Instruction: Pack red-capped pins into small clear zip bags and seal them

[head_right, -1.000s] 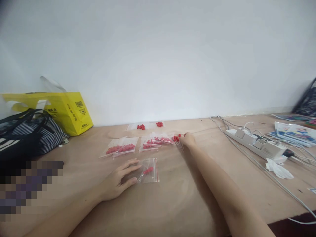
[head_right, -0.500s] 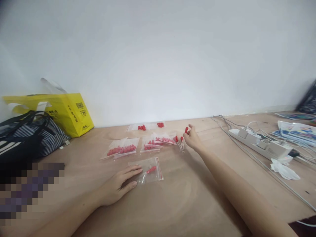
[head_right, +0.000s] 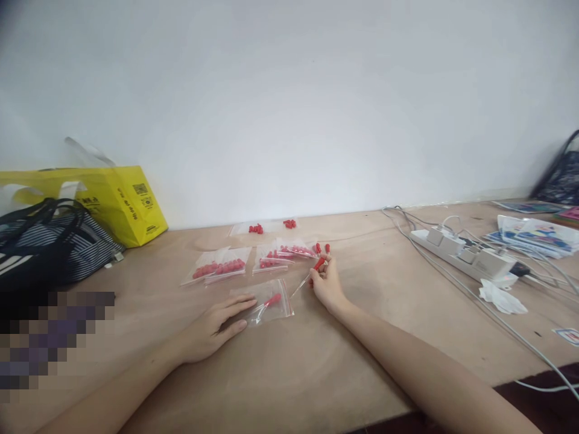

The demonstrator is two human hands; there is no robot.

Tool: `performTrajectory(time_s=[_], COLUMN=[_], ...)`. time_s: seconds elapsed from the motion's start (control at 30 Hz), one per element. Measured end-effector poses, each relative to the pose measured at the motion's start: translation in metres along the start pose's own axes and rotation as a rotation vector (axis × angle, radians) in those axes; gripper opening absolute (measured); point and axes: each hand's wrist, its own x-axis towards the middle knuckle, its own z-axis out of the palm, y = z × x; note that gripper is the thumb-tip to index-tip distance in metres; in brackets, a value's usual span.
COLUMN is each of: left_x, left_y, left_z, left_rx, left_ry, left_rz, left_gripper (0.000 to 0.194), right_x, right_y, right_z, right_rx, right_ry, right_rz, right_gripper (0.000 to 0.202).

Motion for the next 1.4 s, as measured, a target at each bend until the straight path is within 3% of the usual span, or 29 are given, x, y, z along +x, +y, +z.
performTrajectory(time_s=[0.27, 0.4, 0.57, 0.87, 1.0, 1.17, 1.4], left_x=[0.001, 0.002, 0.001, 0.001, 0.002, 0.002, 0.001], left_y=[0.001, 0.0, -0.001, -0.001, -0.003, -0.004, -0.005], left_z=[-0.001, 0.0, 0.001, 0.001, 0.002, 0.002, 0.002], left_rx=[0.024, 0.017, 0.017, 0.013, 0.016, 0.008, -0.004], left_ry=[-0.012, -0.004, -0.005, 0.006, 0.024, 0.018, 0.0], left_rz=[-0.005, 0.002, -0.003, 0.015, 0.04, 0.051, 0.053], left_gripper=[0.039, 0.039, 0.04, 0.04, 0.039, 0.039, 0.04], right_x=[-0.011, -0.021, -0.032, -0.03, -0.029, -0.028, -0.021], right_y=[-0.007, -0.009, -0.008, -0.012, -0.011, -0.007, -0.008], right_z=[0.01, 0.016, 0.019, 0.013, 0.01, 0.012, 0.011], right_rx=[0.119, 0.17, 0.072, -0.092, -0.118, 0.016, -0.115], right_ry=[0.022, -0.07, -0.203, -0.528, -0.688, -0.734, -0.759], right_rz=[0.05, 0.104, 0.079, -0.014, 0.048, 0.044, -0.016], right_gripper=[0.042, 0.038, 0.038, 0.03, 0.034, 0.03, 0.022])
